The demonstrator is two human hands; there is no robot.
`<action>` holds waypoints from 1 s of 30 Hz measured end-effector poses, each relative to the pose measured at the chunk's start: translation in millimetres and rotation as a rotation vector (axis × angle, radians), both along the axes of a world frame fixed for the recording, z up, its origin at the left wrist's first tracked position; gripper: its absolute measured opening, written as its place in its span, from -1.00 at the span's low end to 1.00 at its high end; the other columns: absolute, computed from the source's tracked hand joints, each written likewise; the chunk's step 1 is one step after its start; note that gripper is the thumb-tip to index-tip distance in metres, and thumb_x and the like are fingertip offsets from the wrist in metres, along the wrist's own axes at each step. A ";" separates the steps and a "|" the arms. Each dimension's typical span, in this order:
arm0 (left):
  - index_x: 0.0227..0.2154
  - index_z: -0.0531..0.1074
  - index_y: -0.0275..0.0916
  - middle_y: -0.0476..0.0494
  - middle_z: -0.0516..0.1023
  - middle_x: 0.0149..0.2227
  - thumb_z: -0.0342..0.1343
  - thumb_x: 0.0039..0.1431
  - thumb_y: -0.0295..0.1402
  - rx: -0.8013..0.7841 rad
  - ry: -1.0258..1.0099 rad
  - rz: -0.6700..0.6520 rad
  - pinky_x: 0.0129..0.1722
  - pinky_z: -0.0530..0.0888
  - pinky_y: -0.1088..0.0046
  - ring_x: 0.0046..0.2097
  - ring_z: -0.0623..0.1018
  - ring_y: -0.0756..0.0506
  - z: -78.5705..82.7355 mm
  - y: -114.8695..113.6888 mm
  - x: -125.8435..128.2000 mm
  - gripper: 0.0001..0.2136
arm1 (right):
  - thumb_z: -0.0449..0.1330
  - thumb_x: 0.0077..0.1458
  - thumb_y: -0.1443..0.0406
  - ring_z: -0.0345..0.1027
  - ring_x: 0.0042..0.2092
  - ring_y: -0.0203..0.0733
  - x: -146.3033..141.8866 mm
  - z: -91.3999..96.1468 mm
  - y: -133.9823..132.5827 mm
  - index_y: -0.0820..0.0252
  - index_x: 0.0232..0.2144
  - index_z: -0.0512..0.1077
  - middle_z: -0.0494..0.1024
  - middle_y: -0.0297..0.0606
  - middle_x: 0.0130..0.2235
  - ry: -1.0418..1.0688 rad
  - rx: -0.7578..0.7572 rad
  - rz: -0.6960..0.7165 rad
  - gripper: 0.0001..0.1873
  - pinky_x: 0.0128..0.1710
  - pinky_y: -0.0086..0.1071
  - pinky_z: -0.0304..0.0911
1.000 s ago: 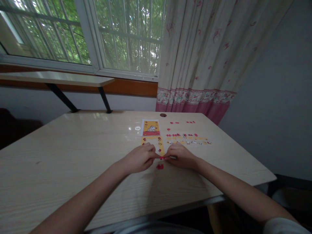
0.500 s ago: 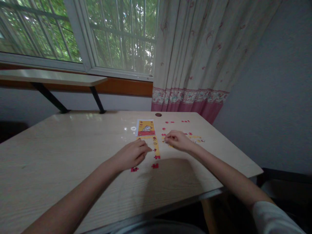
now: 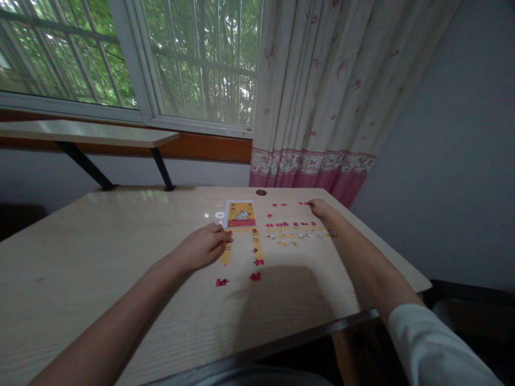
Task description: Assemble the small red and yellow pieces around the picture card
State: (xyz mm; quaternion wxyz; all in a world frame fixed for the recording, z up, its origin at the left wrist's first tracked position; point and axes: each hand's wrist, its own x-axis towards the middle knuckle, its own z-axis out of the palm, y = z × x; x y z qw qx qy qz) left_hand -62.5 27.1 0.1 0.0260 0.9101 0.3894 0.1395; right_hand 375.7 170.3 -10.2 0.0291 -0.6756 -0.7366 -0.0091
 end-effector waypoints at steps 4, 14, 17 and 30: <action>-0.19 0.53 -0.25 -0.23 0.48 -0.23 -0.10 0.19 -0.39 0.011 -0.035 0.008 -0.16 0.42 0.34 -0.16 0.46 -0.15 1.7 0.5 -1.9 -0.70 | 0.17 -0.02 0.43 0.42 -0.05 -0.07 6.1 5.9 5.3 0.26 -0.23 0.57 0.58 -0.05 -0.13 0.025 -0.050 -0.050 -0.72 -0.01 -0.40 0.21; -0.20 0.51 -0.24 -0.21 0.47 -0.25 -0.12 0.21 -0.37 0.018 -0.028 0.006 -0.16 0.39 0.34 -0.17 0.44 -0.12 1.7 3.2 -4.0 -0.71 | 0.33 -0.17 0.32 0.22 -0.58 -0.37 20.7 14.4 -2.8 0.33 -0.43 0.51 0.38 -0.38 -0.64 0.270 -0.259 -0.181 -0.81 -0.56 -0.50 0.14; -0.21 0.52 -0.24 -0.21 0.47 -0.26 -0.12 0.22 -0.36 0.017 -0.019 0.008 -0.17 0.39 0.35 -0.18 0.43 -0.12 1.6 3.1 -3.8 -0.70 | 0.35 -0.18 0.27 0.12 -0.63 -0.41 18.9 16.6 -10.0 0.32 -0.52 0.47 0.28 -0.43 -0.70 0.334 -0.321 -0.194 -0.80 -0.62 -0.50 0.07; -0.21 0.53 -0.27 -0.22 0.50 -0.25 -0.07 0.13 -0.40 -0.090 -0.198 0.011 -0.20 0.40 0.38 -0.21 0.46 -0.10 10.1 -4.6 3.8 -0.71 | 0.32 -0.14 0.27 0.33 -0.45 -0.36 -44.3 36.3 -36.8 0.29 -0.43 0.47 0.52 -0.28 -0.48 0.507 -0.129 -0.074 -0.80 -0.50 -0.54 0.17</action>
